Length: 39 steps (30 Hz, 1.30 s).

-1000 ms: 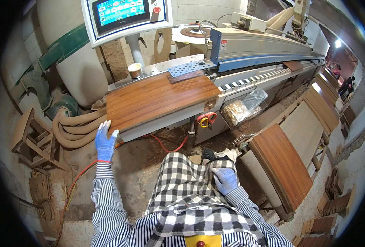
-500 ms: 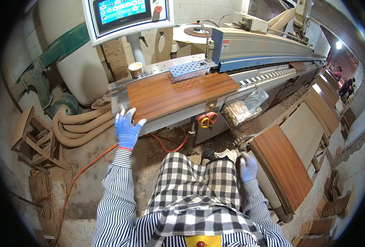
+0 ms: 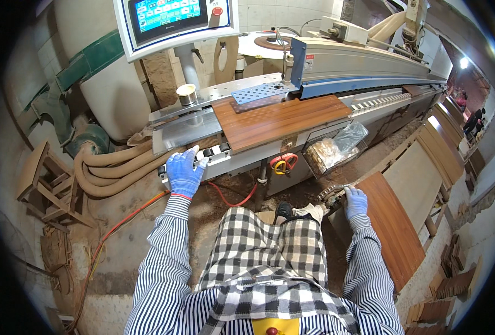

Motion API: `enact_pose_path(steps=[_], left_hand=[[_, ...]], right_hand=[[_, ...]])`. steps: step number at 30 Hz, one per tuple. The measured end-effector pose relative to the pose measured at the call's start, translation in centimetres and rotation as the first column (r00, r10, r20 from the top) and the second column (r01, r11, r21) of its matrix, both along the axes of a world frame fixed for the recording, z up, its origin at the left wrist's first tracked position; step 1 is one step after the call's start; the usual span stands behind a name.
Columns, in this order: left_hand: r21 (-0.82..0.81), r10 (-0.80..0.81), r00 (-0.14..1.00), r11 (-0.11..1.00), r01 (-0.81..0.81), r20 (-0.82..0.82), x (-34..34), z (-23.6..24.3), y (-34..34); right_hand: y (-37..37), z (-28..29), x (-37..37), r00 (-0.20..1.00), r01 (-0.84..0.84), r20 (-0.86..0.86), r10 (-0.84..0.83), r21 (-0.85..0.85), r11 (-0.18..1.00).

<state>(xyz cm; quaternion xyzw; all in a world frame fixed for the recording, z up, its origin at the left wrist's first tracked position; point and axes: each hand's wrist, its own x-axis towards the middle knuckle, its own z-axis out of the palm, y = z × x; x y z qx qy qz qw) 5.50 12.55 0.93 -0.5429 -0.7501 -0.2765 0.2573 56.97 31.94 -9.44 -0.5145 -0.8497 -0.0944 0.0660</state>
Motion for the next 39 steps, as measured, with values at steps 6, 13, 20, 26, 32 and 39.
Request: enact_pose_path(steps=[6, 13, 20, 26, 32, 39], left_hand=[[0.010, -0.001, 1.000, 1.000, 0.001, -0.008, 0.1, -0.1, 0.0], [-0.004, 0.024, 1.000, 1.000, -0.024, 0.001, 0.1, 0.0, -0.2], [0.008, 0.034, 0.999, 0.999, -0.034, -0.005, -0.2, -0.3, -0.4], [0.015, 0.024, 1.000, 1.000, -0.023, -0.018, -0.1, -0.6, 0.4], [-0.021, 0.032, 0.999, 0.999, -0.032, 0.009, 0.1, -0.3, 0.0], [-0.028, 0.006, 1.000, 1.000, -0.006, 0.009, -0.2, -0.2, -0.1]], right_hand=[[-3.1, 0.0, -0.8, 0.997, 0.028, 0.064, -0.032, 0.060, 0.998], [-12.7, 1.7, -0.7, 0.927, -0.123, -0.345, 0.151, 0.102, 0.987], [-15.6, -3.2, 8.7, -0.631, -0.199, -0.381, -0.676, -0.763, 0.615], [-15.5, -6.2, 10.8, -0.795, -0.048, -0.396, -0.459, -0.714, 0.699], [-19.3, -6.4, 9.4, -0.725, -0.363, -0.280, -0.630, -0.621, 0.694], [-21.5, -7.1, 15.9, -0.956, -0.039, -0.246, -0.162, -0.438, 0.898]])
